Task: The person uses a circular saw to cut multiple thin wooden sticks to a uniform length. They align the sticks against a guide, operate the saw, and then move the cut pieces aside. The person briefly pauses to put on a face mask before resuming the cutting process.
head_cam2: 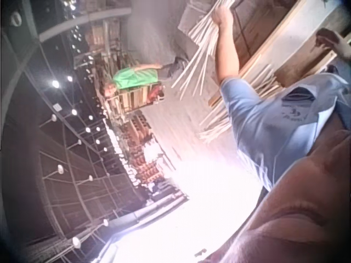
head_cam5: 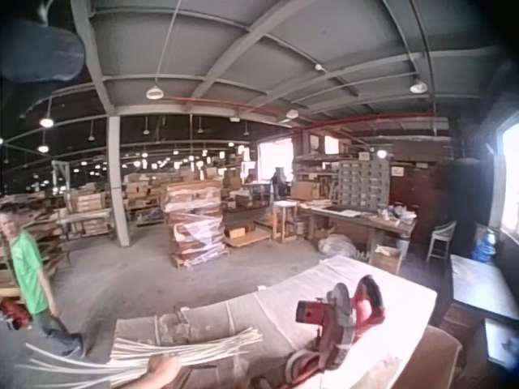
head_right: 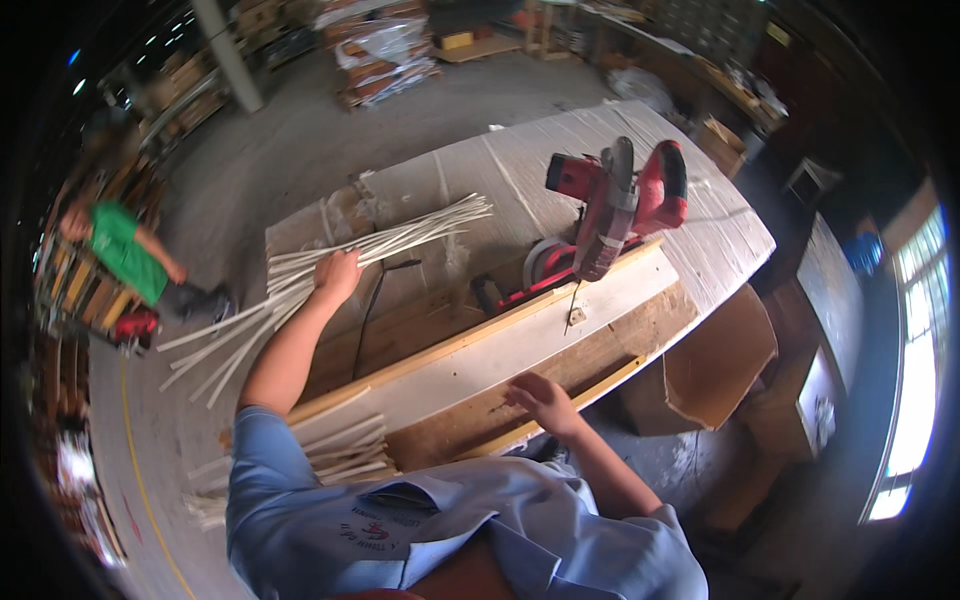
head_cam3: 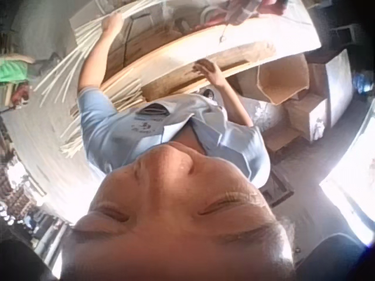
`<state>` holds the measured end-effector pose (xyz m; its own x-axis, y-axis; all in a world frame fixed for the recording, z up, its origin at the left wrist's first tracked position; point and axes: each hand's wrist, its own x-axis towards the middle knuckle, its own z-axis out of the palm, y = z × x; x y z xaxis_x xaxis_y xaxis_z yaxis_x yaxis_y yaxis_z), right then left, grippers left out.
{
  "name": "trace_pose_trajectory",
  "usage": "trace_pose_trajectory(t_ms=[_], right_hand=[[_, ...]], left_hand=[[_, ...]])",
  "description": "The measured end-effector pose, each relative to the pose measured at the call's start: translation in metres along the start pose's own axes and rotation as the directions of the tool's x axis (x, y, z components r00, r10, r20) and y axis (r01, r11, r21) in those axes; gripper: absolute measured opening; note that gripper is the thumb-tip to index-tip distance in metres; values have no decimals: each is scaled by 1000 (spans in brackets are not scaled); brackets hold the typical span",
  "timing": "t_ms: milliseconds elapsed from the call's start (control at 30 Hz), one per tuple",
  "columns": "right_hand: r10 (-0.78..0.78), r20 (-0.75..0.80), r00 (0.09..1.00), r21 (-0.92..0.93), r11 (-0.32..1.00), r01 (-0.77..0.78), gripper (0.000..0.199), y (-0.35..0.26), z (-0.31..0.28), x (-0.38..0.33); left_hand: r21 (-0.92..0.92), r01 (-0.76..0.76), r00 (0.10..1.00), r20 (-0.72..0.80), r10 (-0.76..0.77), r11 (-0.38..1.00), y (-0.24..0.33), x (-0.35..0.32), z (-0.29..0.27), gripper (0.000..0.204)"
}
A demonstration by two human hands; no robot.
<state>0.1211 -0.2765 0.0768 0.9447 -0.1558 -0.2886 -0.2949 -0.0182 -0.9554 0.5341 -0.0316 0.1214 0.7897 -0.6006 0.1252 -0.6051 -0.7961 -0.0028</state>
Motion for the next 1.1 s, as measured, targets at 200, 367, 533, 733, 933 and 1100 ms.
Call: trace_pose_trajectory(t_ms=[200, 367, 533, 733, 933, 1100], right_hand=[[109, -389, 915, -738, 557, -381, 48, -42, -64, -127], [-74, -826, 559, -449, 686, -573, 41, -82, -44, -213], [-105, -901, 420, -327, 802, -501, 26, -77, -18, -268], [-893, -383, -237, -641, 441, -628, 34, -151, -39, -363], [-489, 326, -809, -908, 76, -412, 64, -227, 3, -445], [-483, -184, 856, -968, 239, -74, 51, -31, -45, -358]], left_hand=[[-50, 23, 997, 74, -20, 998, 14, 92, 60, 28], [-3, -27, 962, 270, 27, 1000, 103, 99, 62, 52], [152, -207, 978, 39, 204, 966, 133, 90, 55, 48], [-536, -289, 596, 548, 587, 793, 154, 96, 18, 26], [-774, -309, 514, 353, 782, 553, 230, 24, -38, 41], [-359, -897, 416, -494, 763, 257, 354, -77, -159, 51]])
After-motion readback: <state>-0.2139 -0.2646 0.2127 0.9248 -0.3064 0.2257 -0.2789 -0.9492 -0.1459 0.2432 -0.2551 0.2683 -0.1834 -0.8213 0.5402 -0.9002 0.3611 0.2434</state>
